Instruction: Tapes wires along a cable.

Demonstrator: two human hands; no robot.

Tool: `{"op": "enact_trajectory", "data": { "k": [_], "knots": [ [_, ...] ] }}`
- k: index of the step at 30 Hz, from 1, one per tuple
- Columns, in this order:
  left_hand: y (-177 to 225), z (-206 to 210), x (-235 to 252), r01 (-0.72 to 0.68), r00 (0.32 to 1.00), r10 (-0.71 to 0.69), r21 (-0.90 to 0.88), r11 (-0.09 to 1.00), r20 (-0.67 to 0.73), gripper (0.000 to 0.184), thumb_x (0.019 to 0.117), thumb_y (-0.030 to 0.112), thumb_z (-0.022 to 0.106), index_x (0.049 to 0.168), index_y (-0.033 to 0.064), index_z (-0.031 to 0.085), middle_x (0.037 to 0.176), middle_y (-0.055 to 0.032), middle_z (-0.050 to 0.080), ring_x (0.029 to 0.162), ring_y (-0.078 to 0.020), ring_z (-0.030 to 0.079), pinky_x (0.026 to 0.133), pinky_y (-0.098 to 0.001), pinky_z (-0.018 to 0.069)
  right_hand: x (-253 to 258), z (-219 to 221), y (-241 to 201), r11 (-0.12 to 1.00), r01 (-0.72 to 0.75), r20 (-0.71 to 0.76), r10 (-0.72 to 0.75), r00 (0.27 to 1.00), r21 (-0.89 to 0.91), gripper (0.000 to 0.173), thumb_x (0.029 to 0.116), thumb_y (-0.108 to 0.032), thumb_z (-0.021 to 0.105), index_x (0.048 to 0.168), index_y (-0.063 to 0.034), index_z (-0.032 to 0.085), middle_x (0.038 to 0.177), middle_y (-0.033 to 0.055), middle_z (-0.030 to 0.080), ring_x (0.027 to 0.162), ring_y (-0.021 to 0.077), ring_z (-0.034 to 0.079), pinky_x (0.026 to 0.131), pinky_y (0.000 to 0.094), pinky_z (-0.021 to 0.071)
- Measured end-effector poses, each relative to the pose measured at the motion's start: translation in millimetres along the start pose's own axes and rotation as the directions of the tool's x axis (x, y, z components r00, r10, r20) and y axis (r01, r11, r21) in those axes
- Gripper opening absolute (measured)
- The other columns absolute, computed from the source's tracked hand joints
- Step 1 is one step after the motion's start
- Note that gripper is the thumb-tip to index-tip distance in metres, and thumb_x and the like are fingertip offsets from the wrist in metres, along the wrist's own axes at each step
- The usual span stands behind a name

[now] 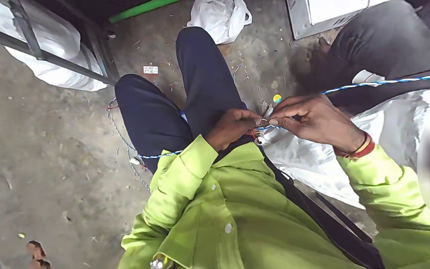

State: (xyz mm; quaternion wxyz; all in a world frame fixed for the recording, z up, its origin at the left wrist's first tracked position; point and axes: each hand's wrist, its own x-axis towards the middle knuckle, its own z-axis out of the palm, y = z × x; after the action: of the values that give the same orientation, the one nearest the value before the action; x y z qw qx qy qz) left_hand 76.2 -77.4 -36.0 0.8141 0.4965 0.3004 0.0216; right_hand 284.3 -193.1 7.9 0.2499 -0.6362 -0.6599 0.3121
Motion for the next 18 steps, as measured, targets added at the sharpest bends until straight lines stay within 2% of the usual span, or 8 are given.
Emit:
{"op": "enact_trajectory", "data": {
  "k": [3, 7, 11, 15, 18],
  "knots": [
    [1.1, 2.5, -0.2, 0.002, 1.0, -0.002, 0.05, 0.999, -0.009, 0.019, 0.1027, 0.007, 0.057, 0.108, -0.0043, 0.071, 0.091, -0.0085, 0.07, 0.08, -0.0116, 0.067, 0.076, -0.0306, 0.0591, 1.5, 10.3, -2.9, 0.999, 0.024, -0.073, -0.025, 0.997, -0.023, 0.019, 0.0957, -0.022, 0.065, 0.096, -0.0139, 0.082, 0.102, 0.0021, 0.075, 0.091, 0.0057, 0.069, 0.08, 0.0245, 0.0573],
    [4.7, 3.0, 0.0, 0.032, 0.998, -0.032, 0.009, 0.999, -0.044, 0.026, 0.1061, 0.017, 0.054, 0.099, -0.0008, 0.072, 0.084, -0.0048, 0.069, 0.076, -0.0106, 0.066, 0.073, -0.0303, 0.0588, 0.8, 12.6, -8.5, 0.999, 0.034, -0.078, -0.036, 0.996, -0.035, 0.017, 0.0954, -0.018, 0.066, 0.097, -0.0111, 0.082, 0.104, 0.0045, 0.076, 0.091, 0.008, 0.071, 0.081, 0.0249, 0.058],
    [3.3, 2.4, 0.5, -0.022, 1.0, 0.023, 0.047, 0.999, -0.004, 0.016, 0.0988, 0.012, 0.066, 0.102, -0.0026, 0.073, 0.085, -0.0053, 0.071, 0.074, -0.009, 0.065, 0.071, -0.027, 0.0559, 0.5, 15.2, -11.6, 0.999, 0.034, -0.112, -0.038, 0.993, -0.038, 0.017, 0.0949, -0.014, 0.065, 0.097, -0.0078, 0.081, 0.104, 0.0074, 0.076, 0.092, 0.0112, 0.072, 0.082, 0.0276, 0.0589],
    [3.8, 3.0, -0.5, 0.005, 1.0, -0.004, 0.055, 0.998, -0.018, 0.016, 0.0936, 0.001, 0.07, 0.108, -0.0064, 0.071, 0.092, -0.0106, 0.071, 0.079, -0.0111, 0.067, 0.076, -0.0279, 0.0581, -3.3, 22.1, -10.6, 1.0, 0.025, -0.143, -0.022, 0.989, 0.016, 0.014, 0.0949, -0.014, 0.068, 0.099, -0.0075, 0.08, 0.098, 0.0046, 0.076, 0.08, 0.0051, 0.069, 0.074, 0.0225, 0.0574],
    [2.7, 3.3, -1.3, -0.01, 1.0, 0.013, 0.152, 0.988, -0.019, 0.015, 0.0933, 0.002, 0.069, 0.107, -0.0045, 0.072, 0.091, -0.0101, 0.071, 0.078, -0.0112, 0.066, 0.075, -0.0296, 0.0572, -6.0, 27.3, -10.3, 0.998, -0.038, -0.144, 0.043, 0.989, 0.042, 0.015, 0.0965, -0.016, 0.067, 0.101, -0.0082, 0.079, 0.088, 0.0019, 0.074, 0.067, 0.0016, 0.062, 0.063, 0.0203, 0.052]
  ]
}}
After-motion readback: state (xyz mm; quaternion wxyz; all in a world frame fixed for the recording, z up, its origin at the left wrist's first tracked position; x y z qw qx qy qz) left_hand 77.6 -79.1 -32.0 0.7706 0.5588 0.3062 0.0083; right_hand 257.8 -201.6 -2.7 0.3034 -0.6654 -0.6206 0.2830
